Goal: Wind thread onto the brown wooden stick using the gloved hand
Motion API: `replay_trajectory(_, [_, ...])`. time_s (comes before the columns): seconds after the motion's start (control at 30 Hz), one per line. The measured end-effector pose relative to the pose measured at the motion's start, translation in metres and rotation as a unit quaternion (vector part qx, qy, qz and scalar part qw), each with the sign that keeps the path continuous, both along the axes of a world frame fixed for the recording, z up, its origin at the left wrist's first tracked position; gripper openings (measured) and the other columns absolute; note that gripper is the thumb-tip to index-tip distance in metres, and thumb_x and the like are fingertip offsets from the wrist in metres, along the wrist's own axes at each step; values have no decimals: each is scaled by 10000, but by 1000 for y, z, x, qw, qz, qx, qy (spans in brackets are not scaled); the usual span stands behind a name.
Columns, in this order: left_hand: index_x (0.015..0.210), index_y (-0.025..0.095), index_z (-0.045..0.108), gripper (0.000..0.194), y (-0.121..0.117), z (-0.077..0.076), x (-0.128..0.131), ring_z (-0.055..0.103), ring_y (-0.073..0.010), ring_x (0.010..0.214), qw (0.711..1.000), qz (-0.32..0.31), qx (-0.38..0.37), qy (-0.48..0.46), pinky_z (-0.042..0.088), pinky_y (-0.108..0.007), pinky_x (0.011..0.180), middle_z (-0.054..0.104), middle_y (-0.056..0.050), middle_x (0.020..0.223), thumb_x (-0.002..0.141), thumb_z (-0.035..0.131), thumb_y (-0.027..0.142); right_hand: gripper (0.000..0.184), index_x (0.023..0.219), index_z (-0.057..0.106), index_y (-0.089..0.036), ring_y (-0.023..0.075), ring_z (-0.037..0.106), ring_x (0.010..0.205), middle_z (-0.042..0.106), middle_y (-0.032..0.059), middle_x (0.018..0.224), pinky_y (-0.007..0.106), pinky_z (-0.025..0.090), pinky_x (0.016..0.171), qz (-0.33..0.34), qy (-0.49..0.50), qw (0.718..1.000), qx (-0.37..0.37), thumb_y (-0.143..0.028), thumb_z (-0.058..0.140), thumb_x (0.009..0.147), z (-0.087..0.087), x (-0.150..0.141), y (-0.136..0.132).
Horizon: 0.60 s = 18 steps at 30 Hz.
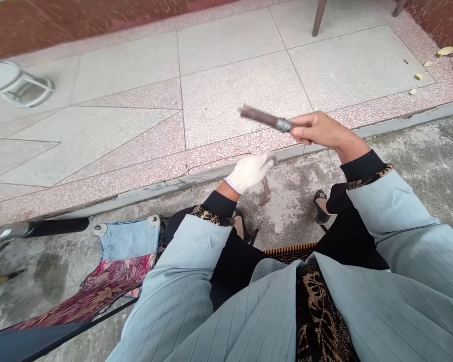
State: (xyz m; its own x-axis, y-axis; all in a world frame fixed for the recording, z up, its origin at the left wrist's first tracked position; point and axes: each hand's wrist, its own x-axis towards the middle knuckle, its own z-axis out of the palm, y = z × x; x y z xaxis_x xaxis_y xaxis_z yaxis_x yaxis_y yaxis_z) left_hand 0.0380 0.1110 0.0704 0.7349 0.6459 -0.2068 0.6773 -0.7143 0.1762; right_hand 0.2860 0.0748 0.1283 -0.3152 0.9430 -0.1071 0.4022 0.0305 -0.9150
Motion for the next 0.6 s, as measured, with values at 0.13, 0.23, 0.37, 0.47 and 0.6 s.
replay_trajectory(0.13, [1225, 239, 596, 375, -10, -4, 5, 698, -210, 896, 997, -76, -1, -8, 465, -293, 756, 732, -42, 1007, 1028, 312, 383, 372, 1225, 688, -166, 148, 527, 677, 667, 65, 809, 279, 394, 595, -152, -149, 977, 24, -371, 560, 942, -12, 7, 8])
replay_trajectory(0.23, [1234, 229, 600, 387, -15, 0, 6, 696, -221, 910, 992, -123, 32, 2, 463, -300, 752, 728, -64, 1013, 1031, 303, 374, 277, 1079, 756, -191, 218, 585, 807, 705, 112, 951, 328, 395, 657, -99, -358, 929, -9, -343, 607, 903, -18, -1, 8])
replay_trajectory(0.37, [1230, 221, 609, 400, -12, 11, 1, 696, -243, 856, 992, -79, 85, 44, 451, -304, 703, 719, -92, 937, 1027, 305, 385, 187, 945, 790, -157, 231, 593, 781, 713, 133, 900, 340, 366, 662, 91, -486, 863, -101, -261, 668, 849, -23, -18, 3])
replay_trajectory(0.47, [1260, 260, 595, 420, -5, 14, -4, 698, -233, 859, 995, -27, 81, 49, 447, -290, 698, 725, -74, 945, 1035, 278, 418, 224, 1012, 786, -141, 154, 538, 654, 664, 51, 717, 297, 349, 629, 280, -350, 874, -186, -243, 662, 856, -20, -23, -2])
replay_trajectory(0.6, [1287, 265, 585, 421, 0, 12, -5, 693, -215, 839, 999, 4, 27, 46, 455, -287, 717, 731, -58, 962, 1034, 287, 421, 366, 1116, 746, -167, 89, 470, 599, 637, -21, 720, 252, 339, 599, 316, -56, 932, -172, -390, 705, 829, -5, -13, -7])
